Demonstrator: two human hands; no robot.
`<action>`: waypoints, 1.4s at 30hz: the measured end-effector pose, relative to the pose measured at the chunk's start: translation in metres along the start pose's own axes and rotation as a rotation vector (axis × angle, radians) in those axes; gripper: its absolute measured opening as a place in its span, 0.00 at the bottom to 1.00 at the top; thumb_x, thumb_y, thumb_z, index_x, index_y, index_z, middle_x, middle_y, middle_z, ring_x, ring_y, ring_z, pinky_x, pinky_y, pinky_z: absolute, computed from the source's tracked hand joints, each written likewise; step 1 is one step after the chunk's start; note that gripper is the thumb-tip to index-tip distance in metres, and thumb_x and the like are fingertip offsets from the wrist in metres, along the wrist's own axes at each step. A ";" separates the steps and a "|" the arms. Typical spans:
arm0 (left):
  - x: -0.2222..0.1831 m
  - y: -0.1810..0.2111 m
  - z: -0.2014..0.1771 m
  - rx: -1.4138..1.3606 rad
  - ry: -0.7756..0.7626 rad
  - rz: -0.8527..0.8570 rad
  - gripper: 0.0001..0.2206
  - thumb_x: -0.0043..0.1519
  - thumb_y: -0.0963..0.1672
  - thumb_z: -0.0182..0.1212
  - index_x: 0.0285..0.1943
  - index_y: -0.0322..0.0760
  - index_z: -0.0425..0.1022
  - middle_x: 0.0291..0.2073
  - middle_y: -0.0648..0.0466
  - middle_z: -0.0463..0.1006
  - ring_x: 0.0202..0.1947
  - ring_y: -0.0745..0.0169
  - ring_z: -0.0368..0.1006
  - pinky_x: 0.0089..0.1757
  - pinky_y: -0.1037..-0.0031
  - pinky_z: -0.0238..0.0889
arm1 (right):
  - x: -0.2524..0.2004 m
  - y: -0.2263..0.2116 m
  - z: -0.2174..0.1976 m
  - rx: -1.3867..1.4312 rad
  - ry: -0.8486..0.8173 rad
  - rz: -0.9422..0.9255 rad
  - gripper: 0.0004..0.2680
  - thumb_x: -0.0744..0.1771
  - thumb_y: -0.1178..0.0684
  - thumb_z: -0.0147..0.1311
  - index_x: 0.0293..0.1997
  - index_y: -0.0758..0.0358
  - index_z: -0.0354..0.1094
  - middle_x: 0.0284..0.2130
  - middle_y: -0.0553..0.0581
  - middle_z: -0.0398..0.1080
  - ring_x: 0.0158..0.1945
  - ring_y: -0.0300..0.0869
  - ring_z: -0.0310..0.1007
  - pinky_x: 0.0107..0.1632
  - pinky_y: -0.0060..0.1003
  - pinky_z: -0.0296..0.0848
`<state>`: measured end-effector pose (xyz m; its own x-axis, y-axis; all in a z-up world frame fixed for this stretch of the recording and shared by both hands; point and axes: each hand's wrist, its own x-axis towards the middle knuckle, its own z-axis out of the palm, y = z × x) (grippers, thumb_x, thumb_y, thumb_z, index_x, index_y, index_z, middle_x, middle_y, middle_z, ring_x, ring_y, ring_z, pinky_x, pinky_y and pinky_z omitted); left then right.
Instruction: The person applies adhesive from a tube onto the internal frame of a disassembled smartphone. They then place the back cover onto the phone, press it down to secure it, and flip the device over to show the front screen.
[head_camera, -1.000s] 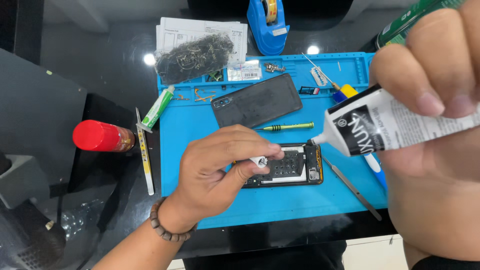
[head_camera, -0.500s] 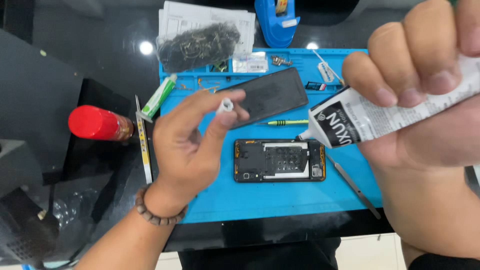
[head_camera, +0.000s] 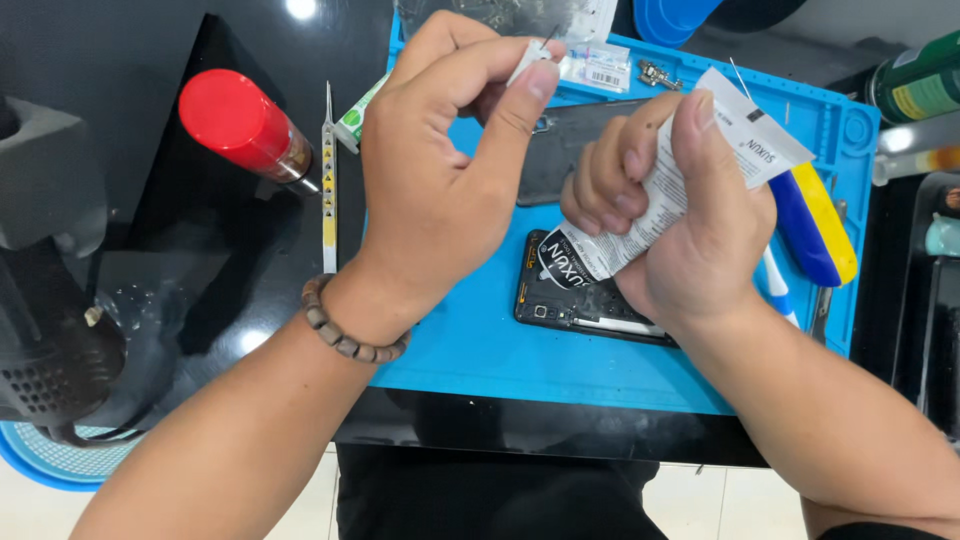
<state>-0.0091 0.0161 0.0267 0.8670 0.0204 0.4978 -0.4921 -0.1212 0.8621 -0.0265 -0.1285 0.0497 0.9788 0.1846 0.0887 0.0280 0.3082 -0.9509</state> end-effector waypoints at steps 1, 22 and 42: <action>0.000 0.001 0.000 -0.008 0.002 0.005 0.09 0.66 0.42 0.50 0.46 0.30 0.75 0.33 0.53 0.67 0.33 0.67 0.64 0.35 0.78 0.61 | 0.000 0.002 0.000 0.022 0.004 0.015 0.13 0.66 0.42 0.44 0.26 0.58 0.56 0.16 0.51 0.49 0.17 0.37 0.50 0.24 0.30 0.53; -0.002 0.006 0.000 -0.018 -0.009 0.051 0.08 0.66 0.42 0.49 0.42 0.31 0.74 0.32 0.53 0.66 0.32 0.65 0.62 0.35 0.76 0.61 | 0.000 0.012 0.001 0.011 -0.019 0.006 0.13 0.66 0.41 0.43 0.25 0.57 0.54 0.15 0.50 0.47 0.16 0.36 0.48 0.23 0.29 0.51; -0.001 0.008 0.000 -0.027 -0.013 0.059 0.09 0.66 0.42 0.48 0.40 0.31 0.73 0.32 0.53 0.66 0.32 0.65 0.62 0.35 0.76 0.61 | 0.003 0.014 0.000 -0.001 -0.011 0.025 0.14 0.66 0.40 0.43 0.24 0.58 0.52 0.14 0.50 0.45 0.15 0.35 0.46 0.22 0.28 0.50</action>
<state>-0.0142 0.0155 0.0332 0.8374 0.0015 0.5467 -0.5441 -0.0952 0.8336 -0.0234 -0.1237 0.0362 0.9768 0.2028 0.0687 0.0042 0.3026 -0.9531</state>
